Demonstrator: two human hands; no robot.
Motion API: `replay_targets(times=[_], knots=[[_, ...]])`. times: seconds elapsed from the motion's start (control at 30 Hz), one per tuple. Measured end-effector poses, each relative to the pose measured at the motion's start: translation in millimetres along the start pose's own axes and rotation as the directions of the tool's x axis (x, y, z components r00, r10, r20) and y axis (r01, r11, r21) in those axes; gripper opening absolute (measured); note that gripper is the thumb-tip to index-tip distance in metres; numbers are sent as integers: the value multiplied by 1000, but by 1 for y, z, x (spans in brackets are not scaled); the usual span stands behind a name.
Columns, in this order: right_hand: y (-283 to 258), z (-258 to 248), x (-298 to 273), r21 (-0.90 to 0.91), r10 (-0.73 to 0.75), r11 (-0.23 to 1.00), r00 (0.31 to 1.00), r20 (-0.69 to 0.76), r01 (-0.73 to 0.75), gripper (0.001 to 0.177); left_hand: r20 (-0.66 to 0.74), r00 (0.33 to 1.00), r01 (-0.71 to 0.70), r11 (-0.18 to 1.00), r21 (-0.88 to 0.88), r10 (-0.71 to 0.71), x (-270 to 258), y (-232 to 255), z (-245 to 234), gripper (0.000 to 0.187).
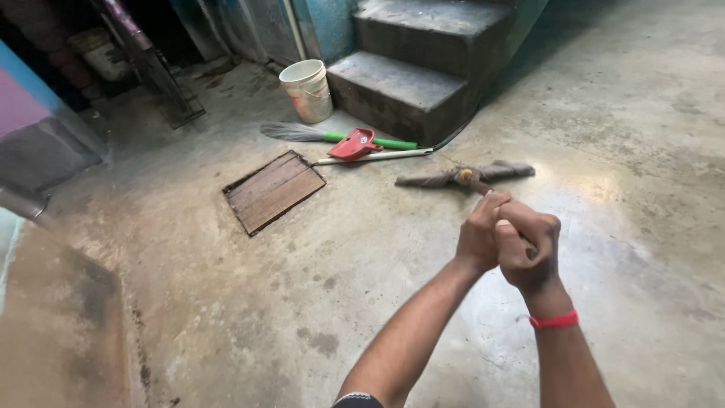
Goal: The person mops a concrete floor using a traditional string mop. They push and pull the mop across the surface, moving from the center of the room towards the walls and corners.
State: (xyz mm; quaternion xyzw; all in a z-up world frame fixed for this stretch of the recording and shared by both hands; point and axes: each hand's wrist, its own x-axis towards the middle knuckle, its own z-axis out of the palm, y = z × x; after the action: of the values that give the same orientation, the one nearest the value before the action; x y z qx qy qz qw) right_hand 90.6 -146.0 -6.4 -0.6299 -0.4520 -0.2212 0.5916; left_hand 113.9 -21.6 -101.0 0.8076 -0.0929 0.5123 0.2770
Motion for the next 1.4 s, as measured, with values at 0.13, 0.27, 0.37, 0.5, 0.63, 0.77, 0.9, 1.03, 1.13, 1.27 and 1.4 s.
replay_targets(times=[0.13,0.27,0.37,0.5,0.63,0.77,0.9,1.03,1.13,1.27,1.4], knots=[[46,24,-19,50,-55,997,997,-53,58,18,288,895,345,938,34,-340,-20,-26,-14,65],[77,41,-40,58,23,998,998,-61,-20,20,589,523,479,784,396,-617,-95,-37,-51,53],[90,31,-47,92,75,993,995,-64,-69,18,568,490,519,745,419,-661,-124,-28,-72,44],[79,28,-63,155,130,981,988,-82,-117,16,437,500,656,657,373,-748,-112,-6,-87,40],[58,5,-63,204,138,972,987,-83,-118,18,356,648,647,733,208,-673,-80,32,-72,39],[28,-36,-47,281,155,950,986,-52,-135,19,235,852,485,874,-17,-468,-50,91,-57,57],[-13,-76,-29,364,117,926,993,-17,-103,28,82,994,82,988,-133,-71,-14,145,-48,71],[-59,-96,-33,446,240,879,964,-115,-166,30,75,990,138,946,-293,-122,-3,193,-49,49],[-96,-107,-16,466,247,872,956,-159,-148,39,-19,994,95,958,-270,-104,11,222,-50,27],[-154,-116,-11,402,286,901,921,-264,-165,35,-150,985,-116,965,-237,82,21,234,-50,11],[-191,-109,-15,459,271,876,939,-212,-149,37,-49,998,-40,943,-329,25,25,221,-53,11]])
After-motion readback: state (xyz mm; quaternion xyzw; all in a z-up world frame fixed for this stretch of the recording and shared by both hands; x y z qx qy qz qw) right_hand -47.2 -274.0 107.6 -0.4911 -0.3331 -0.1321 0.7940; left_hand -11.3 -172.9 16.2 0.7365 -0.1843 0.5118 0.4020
